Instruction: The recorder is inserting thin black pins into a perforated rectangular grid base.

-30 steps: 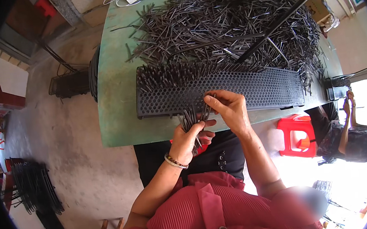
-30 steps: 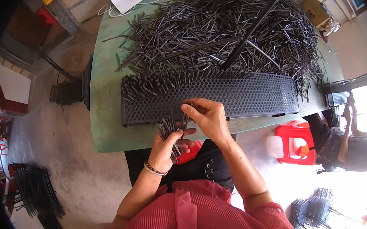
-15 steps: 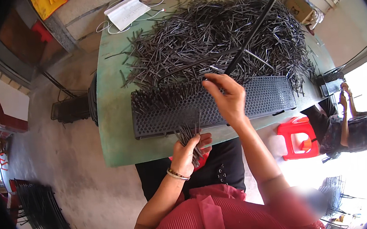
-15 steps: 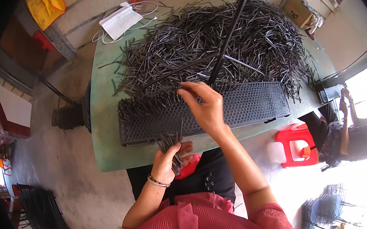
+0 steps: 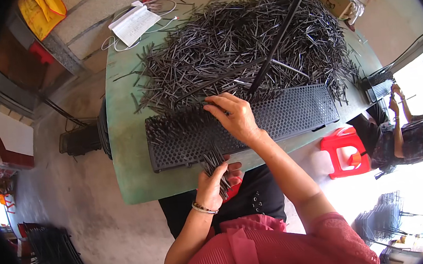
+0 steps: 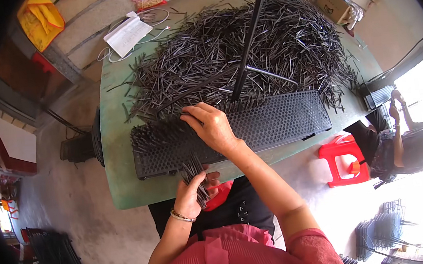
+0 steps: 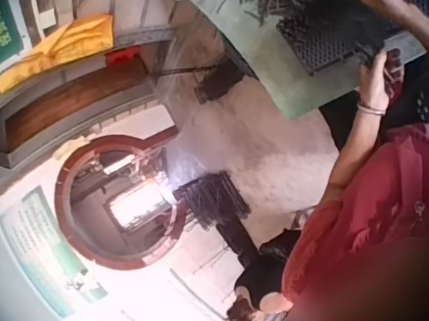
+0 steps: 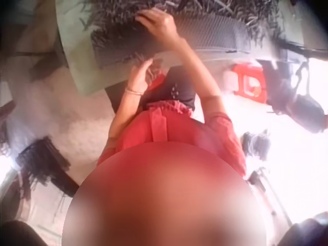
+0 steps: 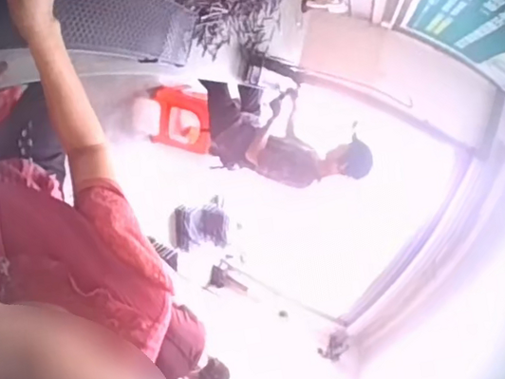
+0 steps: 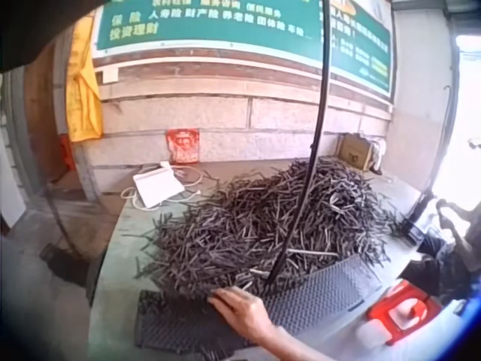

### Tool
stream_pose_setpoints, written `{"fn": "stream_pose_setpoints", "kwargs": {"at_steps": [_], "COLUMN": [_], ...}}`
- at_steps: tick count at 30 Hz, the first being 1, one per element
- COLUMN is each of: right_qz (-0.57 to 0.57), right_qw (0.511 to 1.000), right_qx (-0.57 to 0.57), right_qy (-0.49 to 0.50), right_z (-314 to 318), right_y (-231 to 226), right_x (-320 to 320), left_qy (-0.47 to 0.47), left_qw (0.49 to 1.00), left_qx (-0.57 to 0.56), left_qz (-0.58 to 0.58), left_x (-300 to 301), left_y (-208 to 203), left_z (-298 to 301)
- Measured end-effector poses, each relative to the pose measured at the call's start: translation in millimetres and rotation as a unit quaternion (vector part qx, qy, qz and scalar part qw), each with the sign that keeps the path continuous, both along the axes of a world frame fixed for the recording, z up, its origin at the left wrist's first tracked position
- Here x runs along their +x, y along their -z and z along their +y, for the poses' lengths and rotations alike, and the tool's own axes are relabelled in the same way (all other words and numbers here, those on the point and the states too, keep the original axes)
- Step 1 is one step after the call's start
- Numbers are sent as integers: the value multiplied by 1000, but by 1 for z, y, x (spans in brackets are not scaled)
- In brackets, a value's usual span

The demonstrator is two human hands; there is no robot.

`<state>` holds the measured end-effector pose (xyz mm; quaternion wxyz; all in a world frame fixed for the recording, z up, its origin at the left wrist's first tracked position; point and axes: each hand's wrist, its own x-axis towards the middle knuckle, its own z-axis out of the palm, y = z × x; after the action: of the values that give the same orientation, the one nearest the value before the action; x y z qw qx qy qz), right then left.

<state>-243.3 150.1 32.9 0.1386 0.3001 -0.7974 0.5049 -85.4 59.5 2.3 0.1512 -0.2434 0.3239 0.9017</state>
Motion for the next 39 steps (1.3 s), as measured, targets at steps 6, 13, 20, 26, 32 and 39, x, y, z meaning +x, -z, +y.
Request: {"fn": "stream_pose_setpoints", "kwargs": {"at_steps": [6, 13, 20, 26, 32, 39], "right_qz": [187, 207, -128, -358, -461, -208], "right_qw": [974, 968, 991, 928, 875, 972], "right_qx": [125, 140, 15, 61, -103, -105], "right_qy": [27, 30, -20, -82, -110, 15], "right_z": [0, 0, 22, 38, 51, 50], "right_y": [3, 2, -17, -21, -5, -12], "right_x": [2, 6, 40, 63, 62, 21], "left_qy": [7, 25, 10, 50, 49, 35], "left_qw": [1000, 998, 997, 987, 992, 998], "left_qx": [-6, -40, -41, -79, -43, 20], "left_qz": [2, 30, 62, 128, 109, 41], "left_x": [-1, 4, 7, 5, 6, -3], "left_y": [7, 7, -2, -6, -7, -1], "left_z": [-2, -4, -8, -4, 2, -2]}}
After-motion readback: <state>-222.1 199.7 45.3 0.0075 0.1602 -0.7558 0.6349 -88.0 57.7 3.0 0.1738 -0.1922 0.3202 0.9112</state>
